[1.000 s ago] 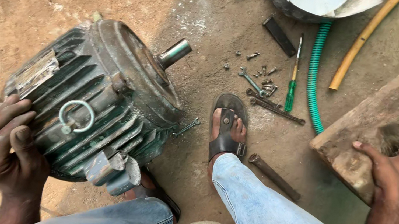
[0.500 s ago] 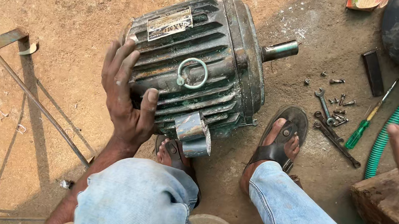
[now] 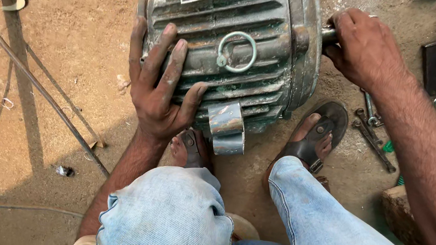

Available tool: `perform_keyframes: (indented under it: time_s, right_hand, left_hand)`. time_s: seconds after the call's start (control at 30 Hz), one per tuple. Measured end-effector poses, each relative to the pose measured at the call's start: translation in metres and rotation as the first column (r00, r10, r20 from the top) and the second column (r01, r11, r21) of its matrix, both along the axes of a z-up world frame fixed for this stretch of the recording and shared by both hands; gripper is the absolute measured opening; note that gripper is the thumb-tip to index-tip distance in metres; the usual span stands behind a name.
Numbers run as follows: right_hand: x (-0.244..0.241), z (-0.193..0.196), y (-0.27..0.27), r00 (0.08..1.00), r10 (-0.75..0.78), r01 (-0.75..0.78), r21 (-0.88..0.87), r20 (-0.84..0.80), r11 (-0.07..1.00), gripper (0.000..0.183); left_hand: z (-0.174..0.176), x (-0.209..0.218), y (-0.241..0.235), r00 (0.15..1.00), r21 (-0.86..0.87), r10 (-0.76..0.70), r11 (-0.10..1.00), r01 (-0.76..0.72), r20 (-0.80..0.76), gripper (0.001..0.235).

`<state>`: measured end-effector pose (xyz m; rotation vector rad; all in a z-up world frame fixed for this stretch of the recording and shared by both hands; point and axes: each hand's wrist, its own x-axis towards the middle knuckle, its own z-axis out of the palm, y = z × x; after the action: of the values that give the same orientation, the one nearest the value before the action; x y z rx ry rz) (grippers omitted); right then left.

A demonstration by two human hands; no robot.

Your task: The person disassembles an electric motor by removing bolts and using a hammer to separate the end cover. They then reassemble the motor by aligning and securing the end cover back onto the housing.

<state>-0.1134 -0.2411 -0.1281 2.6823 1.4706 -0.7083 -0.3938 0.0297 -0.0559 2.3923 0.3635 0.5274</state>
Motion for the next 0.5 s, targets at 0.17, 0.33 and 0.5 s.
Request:
perform_keyframes:
  time_s: [0.17, 0.33, 0.5]
  right_hand:
    - [-0.025, 0.007, 0.007, 1.000, -0.018, 0.019, 0.049, -0.010, 0.999, 0.047]
    - [-0.066, 0.021, 0.002, 0.991, -0.090, 0.091, 0.011, -0.097, 0.996, 0.060]
    - [-0.014, 0.075, -0.021, 0.997, -0.020, 0.049, -0.395, 0.075, 0.917, 0.090]
  left_hand:
    - [0.002, 0.007, 0.037, 0.994, 0.011, -0.097, 0.995, 0.097, 0.054, 0.056]
    - [0.001, 0.001, 0.065, 0.990, 0.019, -0.138, 0.990, 0.137, 0.036, 0.056]
    - [0.004, 0.006, 0.072, 0.990, 0.050, -0.138, 0.989, 0.137, 0.012, 0.062]
